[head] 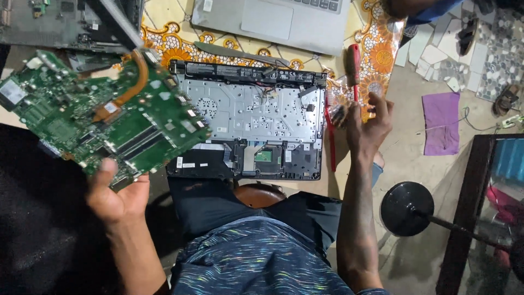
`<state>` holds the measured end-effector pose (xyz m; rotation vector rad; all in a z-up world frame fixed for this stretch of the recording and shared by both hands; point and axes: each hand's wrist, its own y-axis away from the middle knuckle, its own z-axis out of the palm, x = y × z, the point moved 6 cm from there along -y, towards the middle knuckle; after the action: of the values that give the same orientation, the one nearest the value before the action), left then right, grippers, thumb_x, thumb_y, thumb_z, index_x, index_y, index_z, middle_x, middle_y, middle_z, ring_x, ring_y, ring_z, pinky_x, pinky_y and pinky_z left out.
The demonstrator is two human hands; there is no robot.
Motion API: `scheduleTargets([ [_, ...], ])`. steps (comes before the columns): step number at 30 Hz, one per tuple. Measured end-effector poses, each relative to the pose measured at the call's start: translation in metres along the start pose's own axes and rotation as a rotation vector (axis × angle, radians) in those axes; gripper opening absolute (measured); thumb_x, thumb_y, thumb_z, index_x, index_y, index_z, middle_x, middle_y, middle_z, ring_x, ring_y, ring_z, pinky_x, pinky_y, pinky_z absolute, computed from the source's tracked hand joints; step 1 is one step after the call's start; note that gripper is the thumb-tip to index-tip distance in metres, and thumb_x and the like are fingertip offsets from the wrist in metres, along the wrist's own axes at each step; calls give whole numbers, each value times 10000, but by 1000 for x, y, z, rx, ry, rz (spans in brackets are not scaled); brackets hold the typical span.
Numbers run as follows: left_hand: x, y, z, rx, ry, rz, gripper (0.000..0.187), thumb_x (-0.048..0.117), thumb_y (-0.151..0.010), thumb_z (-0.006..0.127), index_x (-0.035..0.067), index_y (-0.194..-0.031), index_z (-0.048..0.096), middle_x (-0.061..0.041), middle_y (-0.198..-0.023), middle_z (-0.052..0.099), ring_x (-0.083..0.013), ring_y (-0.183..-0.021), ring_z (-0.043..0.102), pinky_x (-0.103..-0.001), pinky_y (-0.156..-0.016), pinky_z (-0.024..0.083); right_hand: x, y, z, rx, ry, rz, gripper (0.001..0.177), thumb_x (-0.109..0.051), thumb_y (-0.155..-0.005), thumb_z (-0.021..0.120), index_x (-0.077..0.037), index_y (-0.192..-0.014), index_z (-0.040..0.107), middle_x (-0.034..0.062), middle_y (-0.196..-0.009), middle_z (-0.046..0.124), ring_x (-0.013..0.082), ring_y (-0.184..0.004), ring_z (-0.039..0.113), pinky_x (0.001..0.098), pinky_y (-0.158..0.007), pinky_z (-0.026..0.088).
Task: The person uses a red-handled screwdriver to remove screws from a disassembled laptop on a table. They then lift the motherboard out of the chassis and use a red brush to clean dust from the circuit board.
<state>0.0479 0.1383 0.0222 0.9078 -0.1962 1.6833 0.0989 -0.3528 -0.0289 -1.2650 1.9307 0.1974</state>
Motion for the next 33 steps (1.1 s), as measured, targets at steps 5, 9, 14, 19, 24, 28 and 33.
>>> scheduleTargets([
  [5, -8, 7, 11, -250, -232, 93, 664, 19, -793, 568, 164, -1429, 445, -77, -1465, 477, -313, -1444, 429, -530, -1217, 405, -44, 49, -9, -273, 82, -43, 254, -160, -877, 748, -24, -1073, 660, 115, -940, 619, 203, -818, 568, 329, -665, 497],
  [9, -17, 3, 7, -177, -167, 157, 544, -88, -832, 563, 187, -1300, 562, -64, -1232, 627, -288, -1230, 609, -589, -1083, 512, -61, 72, -14, -206, 109, -100, 197, -107, -869, 717, 18, -1020, 696, 171, -828, 592, 356, -697, 650, 425, -614, 513],
  [14, -21, 9, 18, -221, -154, 210, 432, -106, -836, 595, 91, -1221, 586, -142, -1131, 660, -316, -1114, 651, -535, -926, 595, -46, 85, -30, -72, 264, -284, 107, -50, -933, 648, -28, -1036, 663, 76, -806, 569, 265, -670, 626, 379, -685, 491],
  [19, -46, 19, 16, -282, -188, 121, 379, -72, -844, 608, 75, -1193, 605, -191, -1082, 677, -288, -1005, 673, -529, -863, 609, -101, 112, -28, -93, -319, -262, 225, -13, -979, 562, 85, -1172, 625, 184, -810, 623, 281, -624, 587, 345, -509, 484],
  [24, -59, 27, 16, -285, -226, 99, 334, -87, -844, 609, -15, -1169, 589, -188, -991, 672, -245, -953, 646, -492, -802, 617, -133, 137, -15, -110, -487, -278, 136, 77, -908, 597, 64, -1035, 643, 145, -734, 581, 203, -573, 546, 277, -513, 444],
  [28, -52, 24, 23, -299, -269, 155, 350, -44, -861, 626, 67, -1193, 617, -143, -999, 685, -174, -860, 664, -375, -816, 618, -183, 159, -20, -610, -573, -442, 387, 24, -757, 544, -76, -1058, 766, 70, -623, 585, 242, -386, 505, 349, -425, 482],
  [33, -50, 30, 38, -309, -287, 133, 304, -70, -815, 655, -12, -1111, 619, -144, -880, 660, -146, -815, 633, -345, -714, 609, -115, 136, -21, -336, -503, -485, 335, 122, -787, 528, 7, -1006, 754, 127, -659, 560, 249, -474, 477, 342, -489, 450],
])
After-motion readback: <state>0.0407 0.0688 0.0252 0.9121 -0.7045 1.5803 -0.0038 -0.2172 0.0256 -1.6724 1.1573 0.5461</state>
